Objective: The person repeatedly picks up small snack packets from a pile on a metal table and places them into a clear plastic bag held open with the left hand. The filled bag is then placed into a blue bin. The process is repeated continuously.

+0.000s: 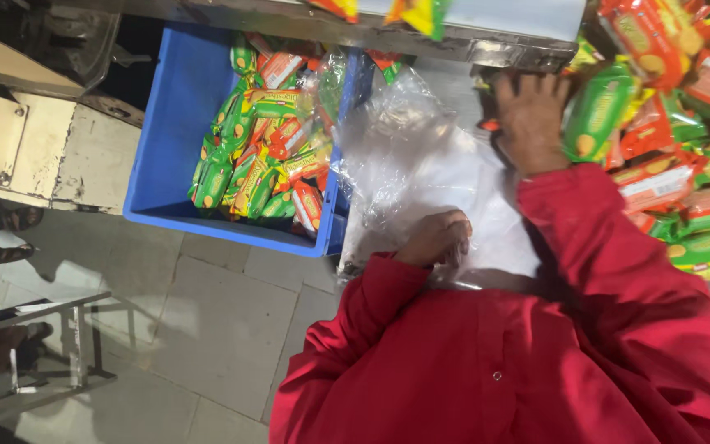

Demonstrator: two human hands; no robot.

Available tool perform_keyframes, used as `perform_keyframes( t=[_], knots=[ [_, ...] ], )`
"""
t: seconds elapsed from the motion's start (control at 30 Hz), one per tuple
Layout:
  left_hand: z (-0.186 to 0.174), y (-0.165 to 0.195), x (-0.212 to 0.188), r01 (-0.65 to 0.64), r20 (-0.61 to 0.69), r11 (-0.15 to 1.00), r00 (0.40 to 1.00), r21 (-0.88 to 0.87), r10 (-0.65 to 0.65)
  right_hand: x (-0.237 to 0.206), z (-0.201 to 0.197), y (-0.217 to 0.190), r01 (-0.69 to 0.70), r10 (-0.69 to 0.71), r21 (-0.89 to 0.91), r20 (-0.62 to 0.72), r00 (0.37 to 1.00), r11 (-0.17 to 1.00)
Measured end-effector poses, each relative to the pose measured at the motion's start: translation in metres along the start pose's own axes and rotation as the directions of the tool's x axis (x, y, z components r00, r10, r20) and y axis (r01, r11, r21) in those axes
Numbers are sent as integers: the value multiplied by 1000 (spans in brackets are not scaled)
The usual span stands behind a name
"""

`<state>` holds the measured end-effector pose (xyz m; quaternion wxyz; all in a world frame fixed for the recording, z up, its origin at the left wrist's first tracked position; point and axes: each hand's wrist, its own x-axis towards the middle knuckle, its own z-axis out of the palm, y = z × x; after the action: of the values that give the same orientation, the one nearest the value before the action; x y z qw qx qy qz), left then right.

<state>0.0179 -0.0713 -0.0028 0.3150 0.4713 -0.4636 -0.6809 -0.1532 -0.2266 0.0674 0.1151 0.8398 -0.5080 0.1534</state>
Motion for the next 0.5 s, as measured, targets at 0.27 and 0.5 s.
perform_keyframes(
  t=[0.27, 0.5],
  knots=[
    [4, -1, -2, -100, -90, 962, 988, 253, 126, -20, -36, 96, 64, -5, 257, -222, 975, 964],
    [5, 8, -7, -25, -86, 992, 996, 127, 36, 10, -56, 165, -393, 388, 71, 72, 919, 917]
  ],
)
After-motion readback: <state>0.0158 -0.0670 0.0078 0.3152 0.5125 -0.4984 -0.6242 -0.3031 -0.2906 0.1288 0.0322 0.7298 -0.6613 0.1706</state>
